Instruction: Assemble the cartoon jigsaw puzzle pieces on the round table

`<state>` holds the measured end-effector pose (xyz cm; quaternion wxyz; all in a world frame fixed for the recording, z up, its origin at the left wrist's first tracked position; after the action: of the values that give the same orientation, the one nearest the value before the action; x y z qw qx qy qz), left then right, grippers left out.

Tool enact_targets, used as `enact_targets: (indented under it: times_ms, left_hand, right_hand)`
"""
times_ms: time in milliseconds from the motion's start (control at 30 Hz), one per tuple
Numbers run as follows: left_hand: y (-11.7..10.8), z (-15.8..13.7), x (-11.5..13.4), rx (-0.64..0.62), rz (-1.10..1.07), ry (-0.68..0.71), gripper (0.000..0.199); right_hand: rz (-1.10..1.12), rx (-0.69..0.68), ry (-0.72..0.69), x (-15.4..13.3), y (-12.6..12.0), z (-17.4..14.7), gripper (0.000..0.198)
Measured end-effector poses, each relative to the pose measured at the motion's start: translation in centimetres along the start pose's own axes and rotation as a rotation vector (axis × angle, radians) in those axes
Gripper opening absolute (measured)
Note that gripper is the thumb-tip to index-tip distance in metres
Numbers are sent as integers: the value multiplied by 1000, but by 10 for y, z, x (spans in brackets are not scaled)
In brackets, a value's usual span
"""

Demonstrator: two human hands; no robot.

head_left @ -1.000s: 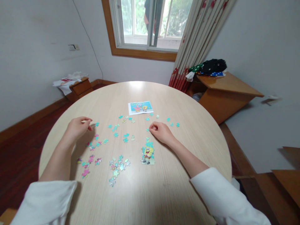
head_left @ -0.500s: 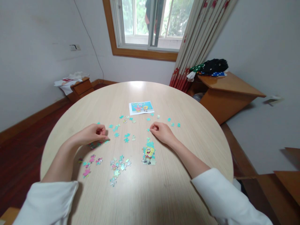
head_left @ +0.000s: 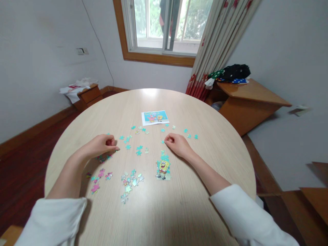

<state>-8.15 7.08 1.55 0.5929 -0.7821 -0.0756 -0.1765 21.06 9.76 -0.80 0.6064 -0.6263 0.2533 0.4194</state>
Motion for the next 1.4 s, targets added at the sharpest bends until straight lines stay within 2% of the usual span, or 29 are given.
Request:
enact_targets:
  times_ms: [167, 400, 600, 867, 967, 1067, 1400]
  left_hand:
    - [-6, -6, -12, -16, -31, -8, 34]
    - [2, -14, -19, -207, -16, 23, 39]
    - [5, -11, -18, -222, 29, 27, 36]
    - [2, -8, -13, -133, -15, 17, 37]
    - [-3, -7, -15, -47, -44, -10, 37]
    - [-8, -5, -19, 45, -28, -43, 37]
    - [-14, -1, -23, 162, 45, -101, 32]
  right_hand:
    - [2, 0, -7, 0, 0, 0, 8]
    - [1, -3, -12, 0, 0, 0, 8]
    - [-1, -5, -4, -1, 0, 0, 8]
    - [3, -6, -13, 0, 0, 0, 8]
    - [-3, -9, -7, 1, 0, 0, 8]
    - [-5, -14, -2, 0, 0, 0, 8]
    - [-5, -12, -8, -1, 0, -1, 8]
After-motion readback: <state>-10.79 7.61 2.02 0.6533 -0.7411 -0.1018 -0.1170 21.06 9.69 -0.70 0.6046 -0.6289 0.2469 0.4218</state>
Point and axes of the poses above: each hand's wrist, its own z-axis towards the middle knuckle, its own y-axis out of the palm, x = y × z, the point moved 7 cm from there along z, towards the middle knuckle, and after that the axes turned 14 degrees about z, right-handed, at the moved point
